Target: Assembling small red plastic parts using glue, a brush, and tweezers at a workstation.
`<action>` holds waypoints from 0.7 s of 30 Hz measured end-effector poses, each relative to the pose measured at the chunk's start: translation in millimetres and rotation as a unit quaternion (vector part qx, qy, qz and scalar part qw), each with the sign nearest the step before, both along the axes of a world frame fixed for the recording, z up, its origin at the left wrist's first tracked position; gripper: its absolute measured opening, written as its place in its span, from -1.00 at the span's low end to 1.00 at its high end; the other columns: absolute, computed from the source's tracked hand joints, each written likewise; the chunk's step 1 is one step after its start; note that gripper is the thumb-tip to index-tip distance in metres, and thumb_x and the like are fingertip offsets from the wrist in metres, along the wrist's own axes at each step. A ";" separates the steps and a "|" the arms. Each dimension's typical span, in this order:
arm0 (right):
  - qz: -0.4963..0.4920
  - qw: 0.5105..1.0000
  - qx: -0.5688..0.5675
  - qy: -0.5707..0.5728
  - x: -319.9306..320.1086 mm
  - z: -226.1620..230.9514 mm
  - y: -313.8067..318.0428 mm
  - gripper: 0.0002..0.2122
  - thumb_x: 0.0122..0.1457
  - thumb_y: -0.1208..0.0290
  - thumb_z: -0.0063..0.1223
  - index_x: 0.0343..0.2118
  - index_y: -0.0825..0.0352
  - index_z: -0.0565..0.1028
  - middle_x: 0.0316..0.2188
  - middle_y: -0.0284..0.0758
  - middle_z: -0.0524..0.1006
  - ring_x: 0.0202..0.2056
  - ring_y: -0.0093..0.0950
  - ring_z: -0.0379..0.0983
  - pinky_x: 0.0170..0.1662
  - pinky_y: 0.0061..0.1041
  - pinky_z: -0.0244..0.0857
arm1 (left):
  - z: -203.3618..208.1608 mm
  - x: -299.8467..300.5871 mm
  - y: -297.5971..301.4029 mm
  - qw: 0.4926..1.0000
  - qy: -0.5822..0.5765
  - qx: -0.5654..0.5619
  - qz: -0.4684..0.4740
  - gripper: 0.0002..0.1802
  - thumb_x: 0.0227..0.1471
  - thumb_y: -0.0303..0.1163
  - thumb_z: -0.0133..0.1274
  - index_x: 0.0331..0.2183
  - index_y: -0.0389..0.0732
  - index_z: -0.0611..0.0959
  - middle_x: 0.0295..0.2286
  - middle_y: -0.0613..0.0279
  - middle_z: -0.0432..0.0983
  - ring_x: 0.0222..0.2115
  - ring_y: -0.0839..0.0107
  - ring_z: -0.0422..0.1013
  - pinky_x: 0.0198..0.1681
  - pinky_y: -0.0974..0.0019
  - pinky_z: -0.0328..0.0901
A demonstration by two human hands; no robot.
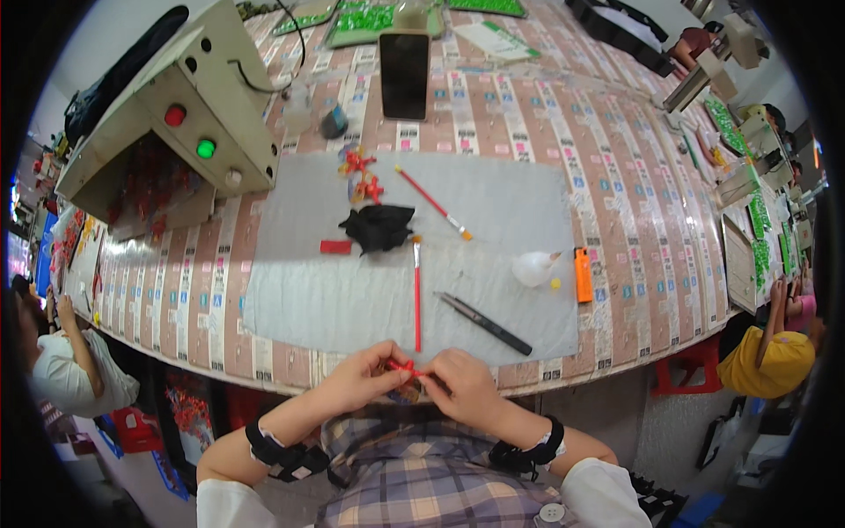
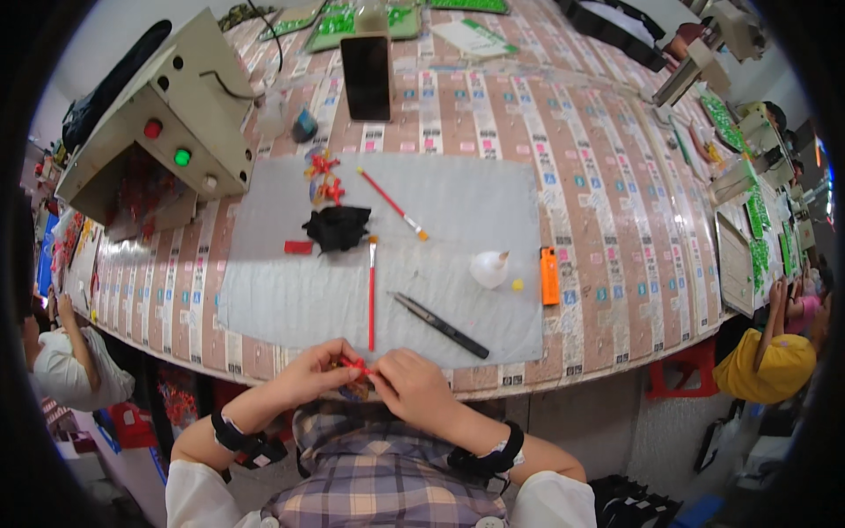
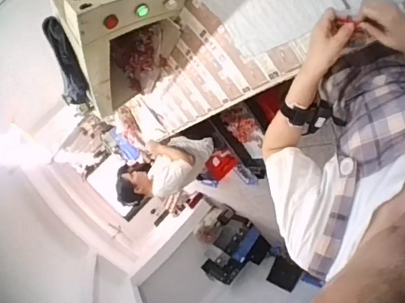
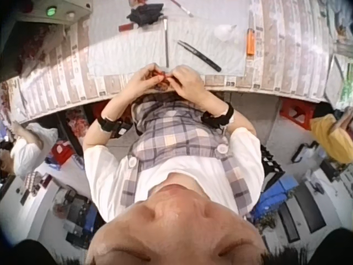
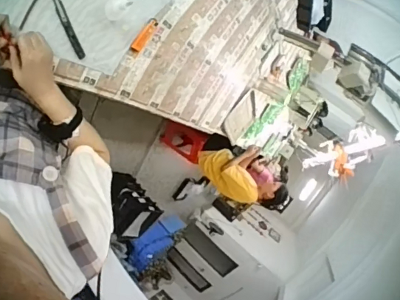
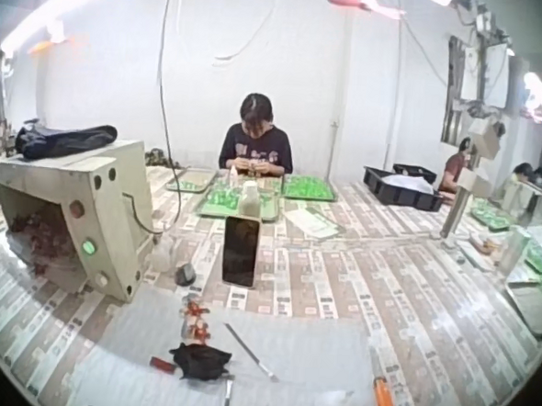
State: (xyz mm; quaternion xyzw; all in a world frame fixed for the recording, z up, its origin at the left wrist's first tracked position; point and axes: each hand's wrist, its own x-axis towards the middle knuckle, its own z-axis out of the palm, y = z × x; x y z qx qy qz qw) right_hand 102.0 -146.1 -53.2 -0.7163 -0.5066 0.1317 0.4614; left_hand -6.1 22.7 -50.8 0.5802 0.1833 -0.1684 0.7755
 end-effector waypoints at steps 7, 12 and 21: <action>-0.004 1.000 0.004 0.009 -0.8 -7.3 0.5 -0.89 -0.05 0.53 0.07 -0.51 0.34 0.35 -0.60 -0.25 0.34 -0.51 -0.25 0.31 -0.48 -0.35 0.19 | 4.8 3.1 -1.9 1.000 -0.003 -0.008 0.012 -0.87 0.07 -0.48 -0.05 -0.30 -0.30 0.42 -0.41 0.30 0.41 -0.36 0.61 0.35 -0.26 0.52 0.28; -0.012 0.999 0.032 0.006 -0.9 -11.2 2.4 -0.89 -0.12 0.59 0.11 -0.51 0.34 0.41 -0.63 -0.29 0.36 -0.60 -0.33 0.28 -0.54 -0.42 0.13 | 8.5 4.2 -1.1 1.000 -0.002 -0.004 0.007 -0.87 0.07 -0.45 -0.05 -0.31 -0.28 0.43 -0.43 0.34 0.39 -0.39 0.65 0.32 -0.31 0.55 0.26; -0.001 1.000 0.000 0.003 1.2 -7.9 1.6 -0.89 -0.08 0.56 0.08 -0.52 0.33 0.36 -0.60 -0.28 0.33 -0.54 -0.30 0.30 -0.51 -0.39 0.17 | 7.4 4.3 -0.8 1.000 0.004 0.013 0.004 -0.87 0.07 -0.44 -0.04 -0.30 -0.25 0.43 -0.44 0.38 0.38 -0.43 0.70 0.29 -0.40 0.59 0.22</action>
